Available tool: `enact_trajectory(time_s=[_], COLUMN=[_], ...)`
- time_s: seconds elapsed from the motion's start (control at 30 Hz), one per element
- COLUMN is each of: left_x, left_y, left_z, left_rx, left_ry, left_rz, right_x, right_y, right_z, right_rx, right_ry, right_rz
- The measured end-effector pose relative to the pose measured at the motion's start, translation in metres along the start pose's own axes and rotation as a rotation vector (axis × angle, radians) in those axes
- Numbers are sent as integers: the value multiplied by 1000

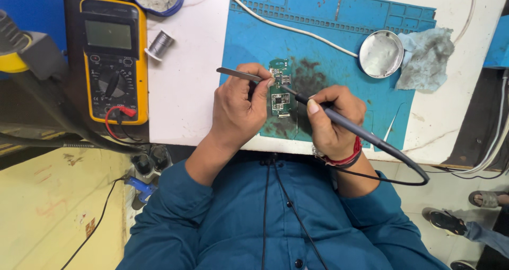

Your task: The person solders a green circuit board held on a blue mat, using a soldering iron in one hand and tweezers in the other to position and work on small components. They occasionally reposition the board and dip the iron, working continuously on the board throughout the clip.

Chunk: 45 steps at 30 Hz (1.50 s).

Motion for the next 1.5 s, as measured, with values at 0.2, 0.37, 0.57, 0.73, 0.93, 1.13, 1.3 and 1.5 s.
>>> enact_trajectory(time_s=[0.2,0.37,0.57,0.73,0.93,1.13,1.3,1.5], left_x=[0,0,0,0,0,0,0,1], left_y=[0,1,1,1,1,1,1,1], left_z=[-1,0,0,0,0,-1,0,0], left_rx=[-11,-11,-16,-19,-15,-21,-8,-9], left_ry=[3,12,18,12,18,16,12,23], left_rz=[0,-1,9,-7,17,26,4,14], right_x=[3,4,5,4,4,4,4,5], right_y=[2,2,2,2,1,1,1,1], right_z=[-3,-4,-5,-4,-4,-4,-4,-4], right_rx=[-22,-43,-33,-28,-32,-41,-32,-25], right_ry=[12,21,19,12,11,15,19,16], right_rz=[13,23,12,9,11,9,9,8])
Point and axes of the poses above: each hand's wrist, its own x-axis towards the middle knuckle, its own z-axis out of the back of the hand, y = z × x, the point moved 2 cm from there along x, towards the middle knuckle, and after that the axes turned 11 degrees about z, right-handed, at the moved point
